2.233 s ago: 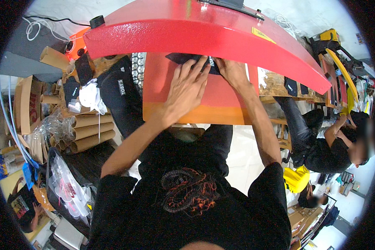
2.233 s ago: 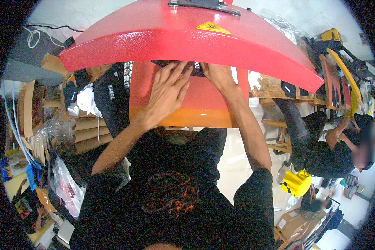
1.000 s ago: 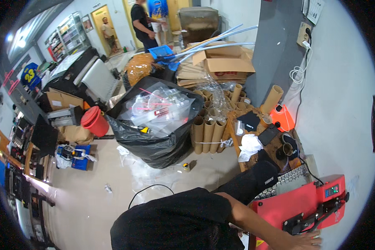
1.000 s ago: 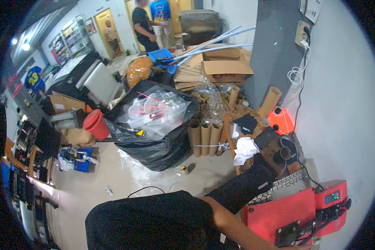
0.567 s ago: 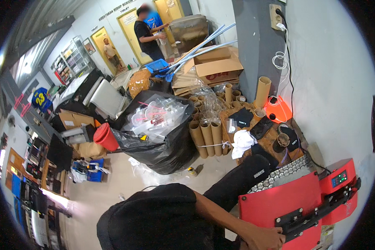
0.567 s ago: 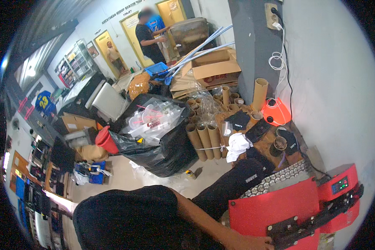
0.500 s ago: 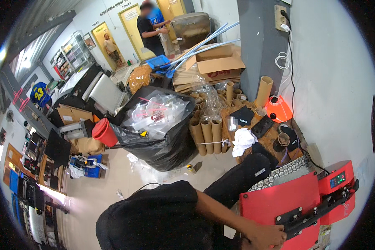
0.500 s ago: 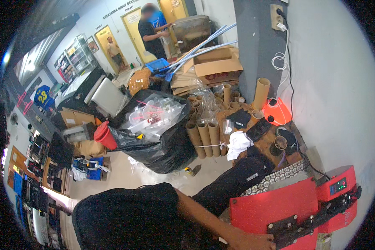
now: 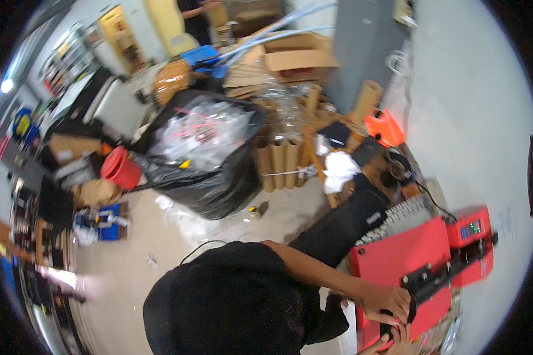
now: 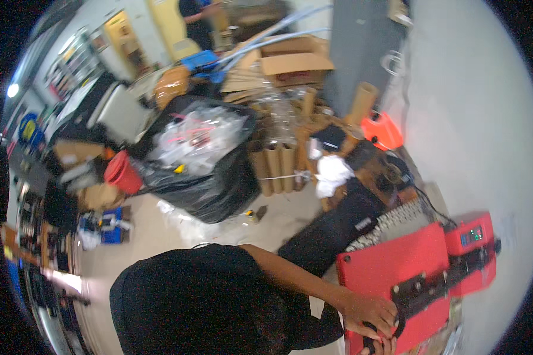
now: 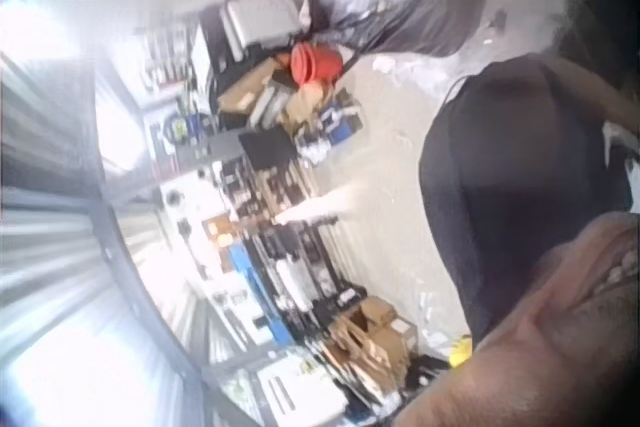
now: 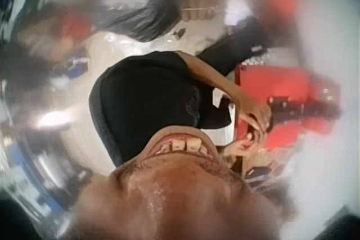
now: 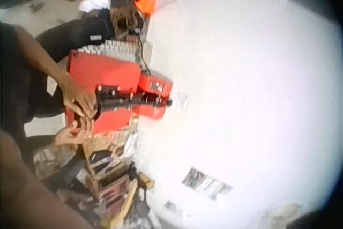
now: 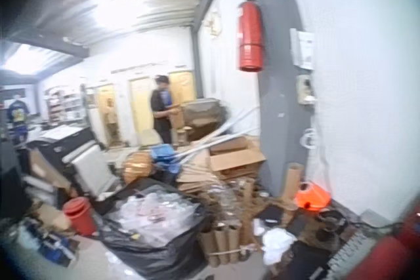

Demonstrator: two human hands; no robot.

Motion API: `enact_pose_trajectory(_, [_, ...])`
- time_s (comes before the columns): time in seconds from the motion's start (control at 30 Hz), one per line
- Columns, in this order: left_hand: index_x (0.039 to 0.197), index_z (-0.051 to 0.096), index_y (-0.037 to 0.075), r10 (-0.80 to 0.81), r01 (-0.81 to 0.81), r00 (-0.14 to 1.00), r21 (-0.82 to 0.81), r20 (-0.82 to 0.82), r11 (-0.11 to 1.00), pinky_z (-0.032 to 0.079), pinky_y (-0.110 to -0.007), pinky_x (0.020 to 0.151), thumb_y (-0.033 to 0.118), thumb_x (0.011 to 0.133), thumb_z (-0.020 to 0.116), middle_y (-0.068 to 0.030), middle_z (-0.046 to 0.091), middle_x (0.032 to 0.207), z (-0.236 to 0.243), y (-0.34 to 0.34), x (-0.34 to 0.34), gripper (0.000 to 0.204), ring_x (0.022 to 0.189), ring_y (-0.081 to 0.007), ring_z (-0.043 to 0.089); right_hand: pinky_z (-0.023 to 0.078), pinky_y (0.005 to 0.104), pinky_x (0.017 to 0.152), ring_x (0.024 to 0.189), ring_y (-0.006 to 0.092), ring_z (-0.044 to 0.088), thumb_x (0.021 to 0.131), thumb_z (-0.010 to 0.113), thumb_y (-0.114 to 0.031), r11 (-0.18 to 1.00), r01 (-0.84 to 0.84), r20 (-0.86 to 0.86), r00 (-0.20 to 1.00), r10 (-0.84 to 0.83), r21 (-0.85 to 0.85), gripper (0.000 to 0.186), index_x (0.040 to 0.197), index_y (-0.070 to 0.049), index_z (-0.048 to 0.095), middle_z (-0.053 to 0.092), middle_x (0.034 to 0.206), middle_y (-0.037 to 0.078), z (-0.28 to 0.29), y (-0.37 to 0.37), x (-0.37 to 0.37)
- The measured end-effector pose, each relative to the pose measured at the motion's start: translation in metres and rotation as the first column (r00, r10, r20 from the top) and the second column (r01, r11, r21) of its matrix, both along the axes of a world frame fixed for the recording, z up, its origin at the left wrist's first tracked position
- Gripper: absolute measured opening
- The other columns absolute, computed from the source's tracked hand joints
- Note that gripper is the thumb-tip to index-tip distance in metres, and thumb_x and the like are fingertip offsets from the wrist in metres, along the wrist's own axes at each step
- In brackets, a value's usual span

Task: The person repeatedly places black baseball caps onto a red heat press machine, closes the press, and then opens it to remove the caps. This cycle is performed multiple times in a workshop setting.

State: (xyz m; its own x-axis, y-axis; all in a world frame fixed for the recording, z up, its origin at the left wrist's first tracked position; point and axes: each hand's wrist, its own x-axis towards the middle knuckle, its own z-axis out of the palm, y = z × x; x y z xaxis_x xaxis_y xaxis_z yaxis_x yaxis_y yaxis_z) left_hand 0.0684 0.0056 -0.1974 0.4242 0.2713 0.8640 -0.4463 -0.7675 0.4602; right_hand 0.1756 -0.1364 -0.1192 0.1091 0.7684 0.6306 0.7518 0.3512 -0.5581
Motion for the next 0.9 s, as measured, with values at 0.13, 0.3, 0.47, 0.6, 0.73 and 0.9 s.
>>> enact_pose_trajectory(0.13, [0.119,0.069,0.002,0.142,-0.133,0.962,-0.051,0.232,0.99,0.046,-0.047,0.076,0.029,0.104,0.054,-0.0136,0.062,0.087,-0.007,-0.001,0.003,0.034,0.078,-0.0358,0.059,0.039,0.0586,0.111,0.123,0.0428,0.057,0.103,0.044,-0.063,0.991,0.123,0.069,0.99,-0.127,0.058,0.069,0.105,0.002,0.068,0.066,0.122,0.022,-0.062,0.0,0.035])
enact_pose_trajectory(0.3, [0.118,0.071,0.0,0.148,-0.129,0.979,-0.133,0.142,0.983,0.042,-0.043,0.066,0.046,0.11,0.036,-0.0088,0.054,0.07,0.001,0.001,-0.003,0.059,0.064,-0.0288,0.052,0.04,0.0602,0.111,0.125,0.0426,0.056,0.097,0.043,-0.075,0.951,0.264,-0.129,0.961,-0.245,0.159,0.08,0.107,0.0,0.068,0.066,0.12,0.021,-0.059,0.019,0.013])
enact_pose_trajectory(0.47, [0.109,0.076,0.0,0.136,-0.11,0.983,-0.195,0.125,0.975,0.04,-0.041,0.062,0.051,0.111,0.02,-0.006,0.053,0.064,0.005,-0.002,0.001,0.075,0.057,-0.025,0.048,0.041,0.0612,0.11,0.124,0.0423,0.057,0.095,0.039,-0.08,0.906,0.35,-0.234,0.926,-0.296,0.237,0.085,0.11,0.0,0.067,0.064,0.122,0.021,-0.076,0.034,0.004])
enact_pose_trajectory(0.6, [0.086,0.07,0.002,0.173,-0.126,0.974,-0.288,0.145,0.949,0.041,-0.042,0.063,0.024,0.11,0.035,-0.0069,0.058,0.067,0.019,-0.01,-0.001,0.048,0.057,-0.025,0.049,0.042,0.0602,0.108,0.122,0.0406,0.058,0.098,0.039,-0.075,0.891,0.37,-0.322,0.904,-0.28,0.264,0.081,0.11,0.0,0.067,0.065,0.12,0.021,-0.068,0.044,-0.002])
enact_pose_trajectory(0.73, [0.071,0.059,0.004,0.163,-0.119,0.981,-0.336,0.106,0.934,0.041,-0.041,0.061,0.006,0.104,0.042,-0.0063,0.059,0.066,0.024,-0.01,-0.006,0.037,0.057,-0.0243,0.05,0.05,0.0566,0.095,0.094,0.0344,0.068,0.105,0.035,-0.06,0.951,0.222,-0.25,0.954,-0.166,0.216,0.073,0.088,0.004,0.066,0.07,0.091,0.019,-0.043,0.047,-0.001])
enact_pose_trajectory(0.9, [0.073,0.06,0.004,0.128,-0.031,0.952,-0.328,0.279,0.944,0.036,-0.044,0.055,0.007,0.099,0.047,-0.008,0.058,0.067,0.061,-0.011,0.001,0.03,0.056,-0.0257,0.051,0.055,0.0488,0.078,0.066,0.03,0.068,0.093,0.057,-0.043,0.964,0.148,-0.028,0.989,-0.146,0.219,0.047,0.069,-0.004,0.065,0.068,0.067,0.013,-0.014,0.034,0.018])
